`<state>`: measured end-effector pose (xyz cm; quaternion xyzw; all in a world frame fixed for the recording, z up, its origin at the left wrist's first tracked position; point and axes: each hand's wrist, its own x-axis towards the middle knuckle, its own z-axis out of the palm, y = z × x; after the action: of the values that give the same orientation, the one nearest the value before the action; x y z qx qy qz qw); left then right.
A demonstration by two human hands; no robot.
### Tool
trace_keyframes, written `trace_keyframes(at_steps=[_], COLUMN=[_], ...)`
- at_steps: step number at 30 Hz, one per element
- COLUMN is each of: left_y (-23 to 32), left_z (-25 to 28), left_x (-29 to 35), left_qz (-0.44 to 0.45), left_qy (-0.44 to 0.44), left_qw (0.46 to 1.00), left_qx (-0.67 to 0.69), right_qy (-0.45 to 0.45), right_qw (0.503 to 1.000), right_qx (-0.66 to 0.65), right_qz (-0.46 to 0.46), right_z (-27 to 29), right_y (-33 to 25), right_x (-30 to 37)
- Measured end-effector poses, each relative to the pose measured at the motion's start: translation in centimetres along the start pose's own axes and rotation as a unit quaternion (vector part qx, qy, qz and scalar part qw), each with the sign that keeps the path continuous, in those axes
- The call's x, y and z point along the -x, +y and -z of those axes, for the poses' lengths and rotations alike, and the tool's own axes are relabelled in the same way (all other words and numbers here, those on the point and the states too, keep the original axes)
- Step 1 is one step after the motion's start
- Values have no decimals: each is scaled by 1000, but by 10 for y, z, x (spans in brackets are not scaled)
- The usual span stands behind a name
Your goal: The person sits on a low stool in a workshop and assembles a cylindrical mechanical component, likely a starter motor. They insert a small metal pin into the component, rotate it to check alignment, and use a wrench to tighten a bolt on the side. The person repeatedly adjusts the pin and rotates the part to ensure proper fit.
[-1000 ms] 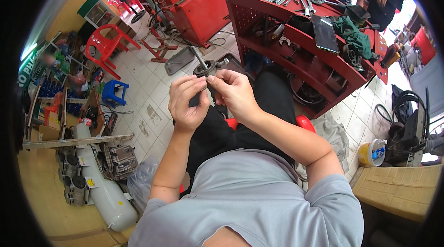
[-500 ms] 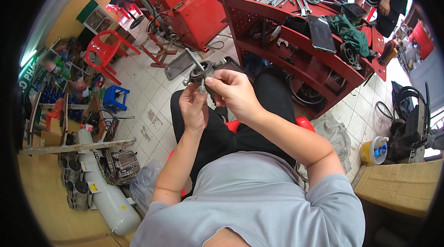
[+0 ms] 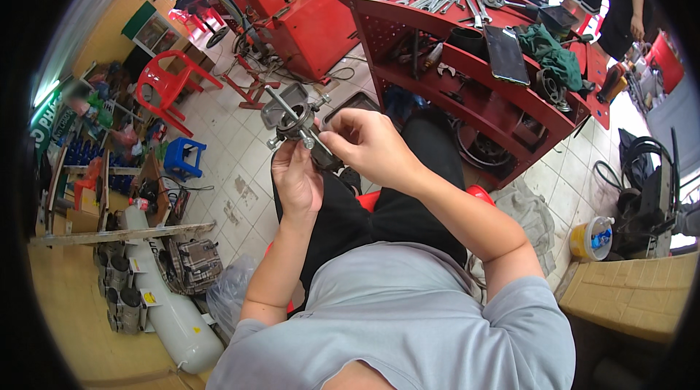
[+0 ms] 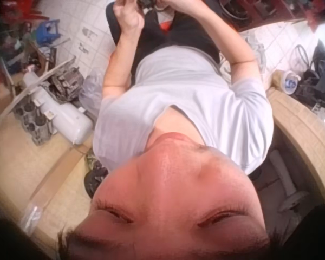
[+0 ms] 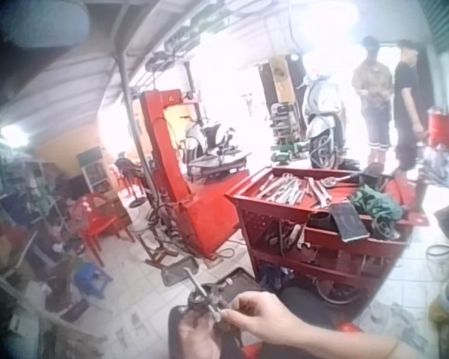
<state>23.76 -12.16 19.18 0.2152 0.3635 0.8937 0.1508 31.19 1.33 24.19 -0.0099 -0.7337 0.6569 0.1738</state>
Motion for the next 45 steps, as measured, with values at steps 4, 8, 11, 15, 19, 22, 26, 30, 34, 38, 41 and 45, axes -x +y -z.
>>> trace_keyframes(at_steps=[4, 8, 11, 15, 19, 22, 26, 30, 34, 38, 41, 45], left_y=[3, 5, 0, 1, 2, 5, 9, 8, 6, 8, 7, 7], left_z=[2, 4, 6, 0, 1, -3, -5, -4, -1, 0, -3, 0], left_x=[-2, -1, -3, 1, 0, 2, 2, 0, -1, -1, 0, -1], left_qz=[-59, -90, -88, -70, -58, -45, -21, -13, 3, 37, 63, 81], left_qy=[-3, -27, -20, -13, -10, -8, -14, -15, -27, -23, 0, 0], left_qw=[998, 989, 990, 994, 995, 995, 996, 995, 995, 995, 994, 995], left_qx=[-29, -115, -105, -82, -82, -83, -86, -98, -94, -86, -86, -59], right_qy=[35, 28, 47, 66, 73, 73, 66, 56, 39, 51, 52, 48], right_qw=[980, 974, 970, 945, 917, 903, 887, 847, 809, 837, 844, 849], right_qx=[52, 116, 132, 185, 259, 287, 324, 375, 423, 384, 381, 376], right_qz=[190, 192, 198, 262, 296, 310, 323, 373, 405, 387, 373, 368], right_z=[-8, -14, -13, -11, -10, -9, -6, 1, 8, 7, 9, 9], right_y=[-13, -18, -18, -15, -13, -16, -16, -16, -17, -21, -18, -16], right_x=[16, 20, 21, 17, 16, 16, 16, 10, 7, 6, 6, 7])
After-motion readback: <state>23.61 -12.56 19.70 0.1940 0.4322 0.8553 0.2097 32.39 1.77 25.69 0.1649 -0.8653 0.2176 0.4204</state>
